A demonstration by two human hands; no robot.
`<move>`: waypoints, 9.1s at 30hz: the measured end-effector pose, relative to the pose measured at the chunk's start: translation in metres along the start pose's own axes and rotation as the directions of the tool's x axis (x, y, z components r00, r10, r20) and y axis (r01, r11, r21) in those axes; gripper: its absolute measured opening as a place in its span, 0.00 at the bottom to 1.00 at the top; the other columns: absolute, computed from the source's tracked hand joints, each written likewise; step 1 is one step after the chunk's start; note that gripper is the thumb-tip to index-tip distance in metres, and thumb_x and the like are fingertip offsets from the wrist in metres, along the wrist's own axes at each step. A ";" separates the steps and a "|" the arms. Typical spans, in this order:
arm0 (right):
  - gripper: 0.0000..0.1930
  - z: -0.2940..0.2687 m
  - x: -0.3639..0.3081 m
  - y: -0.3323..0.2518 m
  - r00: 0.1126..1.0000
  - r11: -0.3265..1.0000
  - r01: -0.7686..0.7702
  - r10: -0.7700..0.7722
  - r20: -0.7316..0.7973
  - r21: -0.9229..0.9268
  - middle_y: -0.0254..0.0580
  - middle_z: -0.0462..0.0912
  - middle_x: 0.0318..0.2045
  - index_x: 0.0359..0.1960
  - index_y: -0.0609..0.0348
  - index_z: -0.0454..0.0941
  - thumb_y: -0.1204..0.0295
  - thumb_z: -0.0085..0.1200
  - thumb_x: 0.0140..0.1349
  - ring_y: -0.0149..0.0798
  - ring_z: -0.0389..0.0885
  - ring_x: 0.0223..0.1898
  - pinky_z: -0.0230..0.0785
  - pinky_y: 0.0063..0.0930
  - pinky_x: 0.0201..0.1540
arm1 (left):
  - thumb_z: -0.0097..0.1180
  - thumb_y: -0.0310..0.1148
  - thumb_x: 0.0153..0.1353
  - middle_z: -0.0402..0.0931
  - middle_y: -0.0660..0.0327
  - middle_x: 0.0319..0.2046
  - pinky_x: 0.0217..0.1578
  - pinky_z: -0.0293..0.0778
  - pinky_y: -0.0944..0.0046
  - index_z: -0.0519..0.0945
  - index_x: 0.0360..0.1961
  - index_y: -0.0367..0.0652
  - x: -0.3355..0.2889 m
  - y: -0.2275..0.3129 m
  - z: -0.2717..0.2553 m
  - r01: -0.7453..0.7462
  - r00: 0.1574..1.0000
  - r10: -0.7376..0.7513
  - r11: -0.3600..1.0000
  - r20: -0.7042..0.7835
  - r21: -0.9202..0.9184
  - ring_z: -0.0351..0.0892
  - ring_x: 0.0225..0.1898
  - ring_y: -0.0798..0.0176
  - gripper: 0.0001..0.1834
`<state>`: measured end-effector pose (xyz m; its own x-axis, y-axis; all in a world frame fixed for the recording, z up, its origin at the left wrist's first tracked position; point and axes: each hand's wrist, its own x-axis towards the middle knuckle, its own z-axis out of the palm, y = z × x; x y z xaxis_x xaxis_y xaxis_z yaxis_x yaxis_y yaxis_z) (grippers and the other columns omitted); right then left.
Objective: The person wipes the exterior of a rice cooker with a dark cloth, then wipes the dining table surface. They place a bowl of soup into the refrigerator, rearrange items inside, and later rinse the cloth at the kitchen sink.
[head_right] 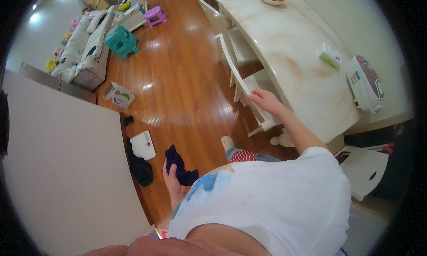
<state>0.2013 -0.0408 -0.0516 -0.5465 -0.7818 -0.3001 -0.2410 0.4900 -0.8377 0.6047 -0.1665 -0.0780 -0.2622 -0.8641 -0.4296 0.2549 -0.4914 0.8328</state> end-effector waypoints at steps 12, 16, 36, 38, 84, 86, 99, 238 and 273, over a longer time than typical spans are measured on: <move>0.14 -0.059 0.127 -0.105 0.993 0.961 0.117 -0.111 -0.040 0.252 0.34 0.84 0.33 0.38 0.58 0.81 0.60 0.54 0.64 0.27 0.82 0.38 0.74 0.21 0.40 | 0.58 0.17 0.53 0.73 0.57 0.50 0.53 0.71 0.59 0.73 0.56 0.43 0.207 0.132 0.140 -0.109 0.866 -0.062 0.945 0.496 0.309 0.73 0.52 0.59 0.27; 0.20 -0.038 0.202 -0.180 0.978 0.855 0.114 -0.186 0.095 0.505 0.36 0.82 0.41 0.49 0.57 0.76 0.55 0.52 0.66 0.28 0.80 0.42 0.74 0.24 0.44 | 0.58 0.15 0.42 0.71 0.52 0.53 0.56 0.68 0.60 0.72 0.54 0.37 0.258 0.192 0.227 -0.737 0.350 -0.084 0.590 0.933 0.330 0.72 0.54 0.57 0.32; 0.24 0.003 0.424 -0.331 0.980 0.306 0.178 -0.145 -0.138 0.935 0.47 0.81 0.41 0.53 0.59 0.72 0.65 0.61 0.55 0.40 0.84 0.31 0.80 0.33 0.31 | 0.71 0.43 0.48 0.61 0.52 0.62 0.60 0.60 0.54 0.62 0.63 0.42 0.574 0.314 0.421 -0.766 -0.122 0.190 0.606 0.974 -0.214 0.62 0.62 0.53 0.44; 0.25 -0.043 0.420 -0.309 0.946 0.382 0.323 -0.164 -0.280 0.866 0.46 0.80 0.43 0.54 0.61 0.71 0.69 0.62 0.53 0.39 0.83 0.36 0.80 0.33 0.36 | 0.69 0.39 0.51 0.63 0.55 0.61 0.60 0.61 0.56 0.62 0.63 0.42 0.614 0.310 0.430 -0.712 0.020 0.169 0.694 0.985 -0.104 0.64 0.62 0.56 0.41; 0.28 -0.266 0.856 -0.036 0.107 0.655 -0.755 0.168 -0.980 0.030 0.46 0.74 0.50 0.52 0.50 0.72 0.60 0.63 0.48 0.53 0.72 0.46 0.69 0.47 0.47 | 0.58 0.25 0.57 0.80 0.52 0.34 0.39 0.74 0.61 0.79 0.43 0.36 1.066 0.228 0.702 -0.860 0.353 -0.364 0.236 0.862 0.452 0.79 0.36 0.56 0.12; 0.27 -0.252 0.903 -0.067 0.311 0.744 -0.657 0.123 -0.942 -0.120 0.46 0.74 0.49 0.51 0.51 0.73 0.63 0.63 0.46 0.54 0.72 0.46 0.69 0.47 0.48 | 0.58 0.25 0.57 0.80 0.52 0.34 0.39 0.74 0.61 0.79 0.43 0.36 1.081 0.222 0.719 -0.857 0.355 -0.415 0.214 0.838 0.468 0.79 0.37 0.56 0.12; 0.34 -0.236 0.835 -0.205 0.839 0.954 -0.230 0.295 -0.457 0.193 0.49 0.82 0.45 0.53 0.58 0.75 0.56 0.70 0.45 0.44 0.80 0.47 0.71 0.32 0.50 | 0.60 0.28 0.56 0.81 0.52 0.36 0.40 0.75 0.60 0.79 0.43 0.38 1.103 0.160 0.805 -0.927 -0.039 -0.576 0.327 0.816 0.186 0.79 0.37 0.53 0.13; 0.35 0.334 0.862 -0.563 -0.740 0.993 -0.009 0.074 0.669 -0.119 0.47 0.73 0.54 0.64 0.54 0.56 0.59 0.60 0.58 0.38 0.81 0.49 0.83 0.34 0.36 | 0.54 0.38 0.63 0.67 0.51 0.59 0.51 0.78 0.51 0.57 0.64 0.38 0.689 0.295 0.423 -0.784 0.171 0.073 0.614 -0.982 -0.091 0.74 0.56 0.52 0.32; 0.27 0.596 1.207 -0.801 0.436 0.812 -0.470 -0.127 0.891 0.346 0.47 0.79 0.48 0.58 0.66 0.65 0.64 0.53 0.60 0.40 0.83 0.43 0.83 0.36 0.35 | 0.45 0.44 0.70 0.67 0.65 0.20 0.30 0.69 0.66 0.69 0.26 0.48 1.067 0.577 -0.054 -0.719 0.492 0.094 0.605 -0.865 -0.343 0.71 0.28 0.64 0.17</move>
<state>0.2128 -1.6066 -0.0150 0.5066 -0.7466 -0.4312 0.3387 0.6323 -0.6967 0.5221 -1.3778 -0.0740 0.7002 -0.5657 -0.4355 0.6622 0.2865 0.6924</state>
